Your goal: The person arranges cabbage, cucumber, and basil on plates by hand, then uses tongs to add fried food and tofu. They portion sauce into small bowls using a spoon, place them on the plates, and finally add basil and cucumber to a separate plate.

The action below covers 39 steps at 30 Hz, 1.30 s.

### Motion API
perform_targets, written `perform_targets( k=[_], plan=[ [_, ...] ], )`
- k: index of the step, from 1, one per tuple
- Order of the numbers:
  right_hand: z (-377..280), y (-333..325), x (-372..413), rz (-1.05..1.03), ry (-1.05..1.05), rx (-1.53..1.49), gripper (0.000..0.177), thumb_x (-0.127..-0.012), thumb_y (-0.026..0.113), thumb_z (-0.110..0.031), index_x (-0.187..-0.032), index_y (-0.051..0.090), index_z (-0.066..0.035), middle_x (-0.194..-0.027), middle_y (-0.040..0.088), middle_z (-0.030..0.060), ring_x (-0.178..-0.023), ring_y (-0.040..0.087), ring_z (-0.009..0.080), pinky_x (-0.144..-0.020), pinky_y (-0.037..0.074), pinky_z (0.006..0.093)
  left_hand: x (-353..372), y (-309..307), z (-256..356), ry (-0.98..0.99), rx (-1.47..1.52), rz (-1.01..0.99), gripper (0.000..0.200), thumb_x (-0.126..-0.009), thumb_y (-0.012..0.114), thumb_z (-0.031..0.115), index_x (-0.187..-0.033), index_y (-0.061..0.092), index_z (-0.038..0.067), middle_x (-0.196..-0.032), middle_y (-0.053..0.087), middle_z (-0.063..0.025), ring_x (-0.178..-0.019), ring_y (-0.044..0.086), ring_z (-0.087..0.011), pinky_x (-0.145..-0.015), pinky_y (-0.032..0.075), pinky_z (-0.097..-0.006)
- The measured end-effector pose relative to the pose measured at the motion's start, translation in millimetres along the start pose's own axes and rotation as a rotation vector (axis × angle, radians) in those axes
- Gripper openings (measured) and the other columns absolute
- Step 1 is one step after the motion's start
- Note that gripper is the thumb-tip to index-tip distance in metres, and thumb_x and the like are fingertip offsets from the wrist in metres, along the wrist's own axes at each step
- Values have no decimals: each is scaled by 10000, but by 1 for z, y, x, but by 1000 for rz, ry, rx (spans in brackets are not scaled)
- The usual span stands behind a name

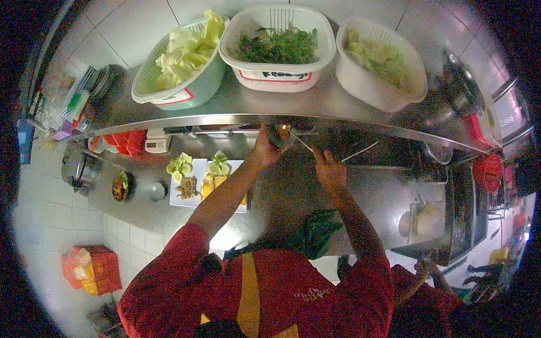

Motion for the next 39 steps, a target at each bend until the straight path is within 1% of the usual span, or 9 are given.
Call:
perform_targets(
  k=[8,11,14,20,23,30,33,35,39],
  plan=[
    [2,16,0,-11,5,2,360,-842,570,-134,-1201,561,-129,-784,504,85,-644,577,208,-493,481,336,5,-14,-8,-46,65,79,655,-918,209,607,-1245,471,104,-1214,547,-93,-1110,536,-252,-932,458,-423],
    [25,30,-1,226,39,-590,308,-874,535,-147,-1179,571,-119,-678,470,41,-561,511,138,-436,417,292,5,-13,-3,-46,66,47,674,-913,207,619,-1227,488,93,-1211,551,-91,-1089,553,-257,-928,462,-409],
    [30,67,-11,-465,659,-1817,264,-912,509,-219,-1136,588,-103,-676,475,-37,-477,383,57,-391,283,214,2,-30,0,-21,25,81,672,-912,209,619,-1246,466,95,-1217,548,-87,-1074,565,-266,-923,464,-404],
    [33,35,-66,122,-24,-230,278,-875,510,-182,-1109,588,-54,-856,635,153,-730,623,296,-636,509,404,14,-31,6,-2,25,-20,656,-909,235,621,-1309,400,128,-1254,517,-90,-1085,549,-263,-912,467,-397],
    [24,63,-91,-313,146,-177,283,-855,510,-166,-1092,592,-36,-955,622,220,-918,592,397,-812,481,473,16,-42,6,14,28,73,651,-904,260,624,-1309,404,135,-1268,505,-91,-1110,529,-260,-935,452,-410],
    [6,81,-100,-340,189,-340,256,-859,531,-205,-1019,600,-17,-900,626,224,-875,607,395,-762,483,471,25,-46,10,17,8,3,667,-902,251,627,-1309,407,123,-1270,503,-93,-1140,507,-261,-967,421,-410],
    [24,79,-96,-85,88,-517,238,-878,536,-242,-946,606,-25,-785,631,158,-699,619,299,-625,482,398,23,-50,10,39,-4,82,662,-906,261,618,-1312,402,115,-1269,502,-99,-1144,505,-263,-979,413,-408],
    [39,108,-69,-533,645,-1349,244,-890,537,-265,-965,628,-51,-696,584,46,-565,534,161,-520,422,300,19,-49,11,50,29,60,647,-909,276,607,-1306,406,113,-1271,499,-105,-1154,499,-264,-995,402,-412],
    [64,110,-51,-384,783,-1280,236,-895,529,-248,-1001,641,-69,-667,521,-32,-490,416,87,-447,342,241,16,-37,7,25,26,78,643,-909,276,608,-1297,410,114,-1267,501,-103,-1148,503,-268,-993,402,-417]
  ],
)
Point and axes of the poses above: each hand's wrist, its own x-axis away from the middle knuckle, its own y-axis out of the palm, z = x × y, the point moved 8 cm from there along -x, towards the middle knuckle
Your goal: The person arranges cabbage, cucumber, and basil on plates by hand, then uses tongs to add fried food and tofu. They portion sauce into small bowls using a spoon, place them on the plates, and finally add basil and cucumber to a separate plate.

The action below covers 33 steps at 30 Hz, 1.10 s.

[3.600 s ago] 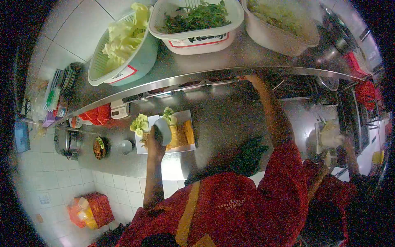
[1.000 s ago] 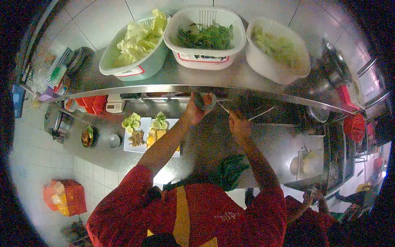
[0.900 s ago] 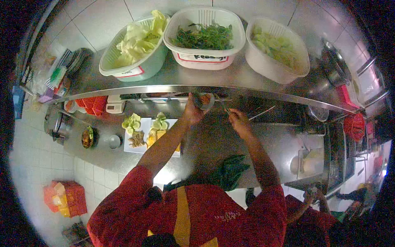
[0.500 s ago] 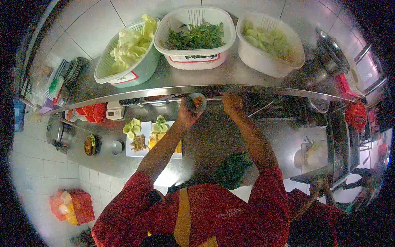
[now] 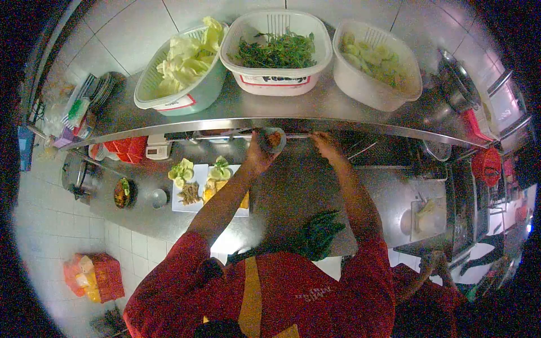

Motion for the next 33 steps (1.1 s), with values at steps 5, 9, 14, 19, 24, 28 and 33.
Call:
perform_targets(
  k=[5,9,14,19,24,28,33],
  plan=[
    [-70,-10,83,403,-920,646,247,-866,553,-210,-1070,638,-100,-713,603,78,-523,540,185,-463,433,301,-9,8,-2,-53,-25,49,569,-928,285,562,-1235,473,123,-1175,565,-93,-1055,562,-259,-876,495,-421],
    [-72,3,123,326,-767,713,278,-852,574,-197,-1119,620,-137,-860,631,130,-607,614,247,-537,501,340,-12,22,-4,-30,28,2,551,-935,272,544,-1204,499,121,-1140,585,-87,-1012,581,-244,-823,522,-406],
    [-55,22,129,399,-783,1172,399,-844,580,-195,-1239,529,-222,-1043,595,119,-622,635,289,-553,533,414,-9,27,-4,-80,-2,24,603,-928,248,574,-1225,481,103,-1155,577,-86,-994,589,-242,-818,525,-401],
    [-52,19,126,435,-895,1134,415,-811,607,-227,-1220,542,-250,-1055,606,111,-557,622,271,-473,525,395,-15,27,0,-60,-11,-41,626,-922,250,589,-1251,455,97,-1178,562,-97,-1031,576,-250,-848,516,-415],
    [-55,27,127,421,-918,1177,417,-818,599,-229,-1229,532,-244,-1081,608,120,-590,637,288,-510,538,395,-2,38,2,-84,108,14,633,-921,256,592,-1251,455,90,-1186,555,-110,-1060,563,-265,-893,493,-426],
    [-66,32,132,375,-910,1151,437,-811,604,-222,-1240,522,-235,-1049,625,128,-614,642,299,-531,541,410,-5,34,-1,-95,-3,-74,706,-895,208,654,-1293,418,110,-1237,521,-97,-1091,540,-233,-869,489,-365],
    [-71,28,131,211,-751,924,388,-856,539,-162,-1243,525,-159,-928,589,140,-777,609,341,-712,496,447,6,38,7,-49,-13,-41,683,-904,202,639,-1288,423,120,-1240,522,-90,-1097,540,-234,-863,495,-370]
  ],
)
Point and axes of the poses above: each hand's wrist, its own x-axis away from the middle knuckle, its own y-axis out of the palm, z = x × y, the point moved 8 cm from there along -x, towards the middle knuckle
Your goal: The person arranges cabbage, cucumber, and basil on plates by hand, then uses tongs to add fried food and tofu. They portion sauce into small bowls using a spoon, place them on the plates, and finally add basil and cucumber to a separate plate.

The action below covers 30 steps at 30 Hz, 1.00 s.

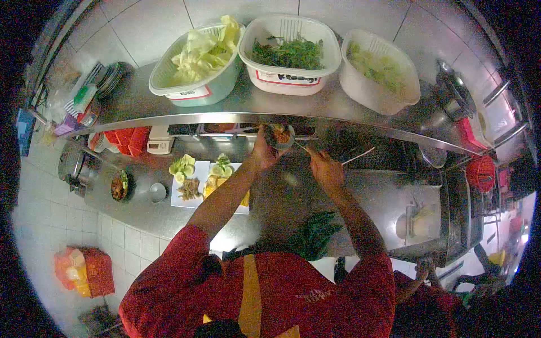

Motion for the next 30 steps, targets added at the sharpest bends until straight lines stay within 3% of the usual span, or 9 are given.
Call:
perform_targets(
  k=[12,16,17,18,20,24,27,29,30],
  plan=[
    [-26,1,7,30,-78,25,308,-855,536,-114,-1159,580,-80,-829,587,165,-659,599,318,-586,490,390,11,-9,6,5,109,19,667,-917,204,612,-1309,402,111,-1275,491,-104,-1148,507,-256,-945,453,-409],
    [4,18,-7,246,-46,-303,311,-868,514,-109,-1171,569,-69,-722,549,97,-570,553,214,-506,436,320,31,-11,15,19,72,32,672,-911,220,622,-1308,406,113,-1279,488,-101,-1156,501,-260,-947,451,-410],
    [21,20,-12,370,-11,-358,314,-872,507,-110,-1178,561,-66,-685,530,63,-536,523,167,-477,408,290,37,-14,19,26,68,48,669,-911,226,621,-1305,411,114,-1278,490,-98,-1156,501,-260,-948,451,-410],
    [49,55,-19,35,384,-797,308,-884,510,-160,-1176,549,-70,-650,487,-3,-514,447,94,-456,358,249,41,-23,22,25,65,61,669,-911,226,621,-1305,411,114,-1278,490,-98,-1156,501,-260,-948,451,-410],
    [41,62,-30,-109,669,-1093,308,-894,511,-216,-1162,544,-69,-652,476,-27,-495,403,77,-448,335,227,52,-53,26,50,78,134,632,-914,277,598,-1266,447,102,-1236,529,-95,-1106,537,-249,-904,479,-398],
    [135,180,-72,-68,261,-601,345,-890,534,-256,-1167,541,-51,-649,479,-8,-504,425,97,-459,366,255,87,-84,51,84,-91,110,560,-932,306,530,-1290,427,117,-1248,516,-76,-1127,522,-223,-935,451,-387],
    [98,161,-80,26,23,-203,348,-880,550,-245,-1158,538,-36,-683,555,37,-559,529,174,-529,445,319,122,-103,78,189,-106,208,470,-955,290,434,-1273,432,118,-1200,547,-68,-1085,539,-215,-853,473,-372],
    [6,51,-53,646,-108,386,356,-876,556,-247,-1160,530,-34,-854,625,113,-707,612,277,-641,491,388,129,-123,84,169,-165,142,466,-966,272,418,-1286,423,113,-1221,533,-77,-1119,519,-224,-871,459,-376],
    [-25,33,-50,638,-114,382,356,-876,556,-247,-1160,530,-34,-854,625,113,-707,612,277,-641,491,388,133,-126,86,191,-157,196,460,-964,276,412,-1267,448,110,-1217,537,-81,-1114,519,-232,-909,444,-388]
  ],
)
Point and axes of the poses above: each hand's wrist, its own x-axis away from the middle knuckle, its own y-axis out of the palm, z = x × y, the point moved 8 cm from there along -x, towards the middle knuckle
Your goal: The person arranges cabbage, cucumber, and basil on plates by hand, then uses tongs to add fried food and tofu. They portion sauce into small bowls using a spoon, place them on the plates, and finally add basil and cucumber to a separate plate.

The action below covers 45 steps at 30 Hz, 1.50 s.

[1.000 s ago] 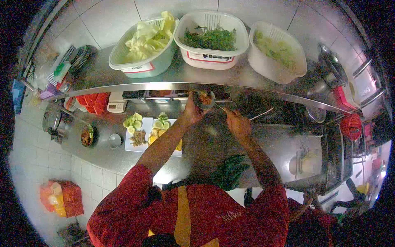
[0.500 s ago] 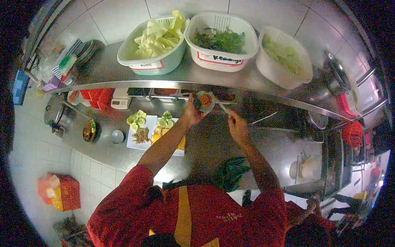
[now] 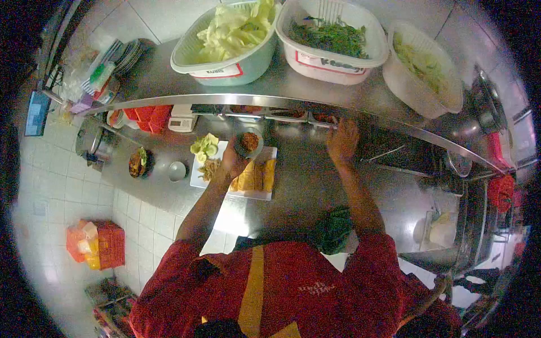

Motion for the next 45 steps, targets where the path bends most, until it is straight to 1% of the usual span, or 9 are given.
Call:
perform_targets(
  k=[2,6,13,18,23,30,33,36,45],
  plan=[
    [-39,-21,-17,-150,48,-285,397,-867,565,-239,-1199,495,-33,-1038,603,174,-829,618,339,-704,500,417,7,3,-1,16,13,63,456,-963,281,406,-1248,474,107,-1213,541,-85,-1110,520,-240,-946,429,-399],
    [-130,63,65,-1192,578,-1291,360,-957,428,-235,-1232,444,-3,-944,615,122,-760,640,221,-644,525,342,-1,19,-31,-58,60,-17,469,-966,275,424,-1251,467,105,-1212,539,-84,-1109,520,-242,-945,431,-406],
    [-144,108,89,-1160,722,-1280,336,-967,390,-189,-1209,448,36,-912,612,123,-622,636,164,-544,534,274,12,1,-35,-80,-102,74,577,-939,343,523,-1342,375,111,-1259,504,-93,-1113,512,-231,-937,424,-423],
    [-132,134,81,-1196,621,-1085,327,-954,422,-209,-1178,489,21,-878,622,110,-585,625,163,-525,530,276,66,-27,11,5,-446,252,661,-915,370,563,-1400,275,124,-1340,408,-142,-1164,469,-274,-970,401,-415],
    [-149,166,83,-1193,59,-1010,284,-950,435,-209,-1105,539,5,-774,618,88,-508,573,124,-479,508,279,108,-61,34,41,-521,175,663,-918,356,565,-1385,298,97,-1335,409,-167,-1177,463,-289,-982,398,-415],
    [-151,189,96,-1292,135,-1004,288,-949,439,-200,-1140,536,-8,-789,618,80,-530,574,115,-468,492,282,132,-101,33,0,-442,267,561,-957,349,476,-1314,378,44,-1307,434,-167,-1150,492,-284,-970,412,-412],
    [-160,169,82,-1357,83,-945,317,-937,460,-205,-1180,530,-14,-847,635,107,-594,595,151,-531,506,320,135,-98,35,-6,-430,266,542,-954,367,470,-1286,402,44,-1270,459,-160,-1149,494,-278,-963,421,-411],
    [-160,171,73,-1008,-184,-838,354,-921,481,-223,-1200,525,-11,-967,642,155,-757,629,228,-684,510,360,135,-97,40,9,-468,261,517,-955,380,452,-1268,421,43,-1227,488,-150,-1131,511,-267,-949,435,-409],
    [-164,161,81,-1338,132,-903,397,-925,483,-247,-1249,481,-16,-1163,572,204,-1097,543,298,-927,419,374,142,-123,75,167,-631,335,360,-949,463,314,-1200,491,58,-1149,556,-79,-1055,558,-206,-887,468,-362]
  ],
)
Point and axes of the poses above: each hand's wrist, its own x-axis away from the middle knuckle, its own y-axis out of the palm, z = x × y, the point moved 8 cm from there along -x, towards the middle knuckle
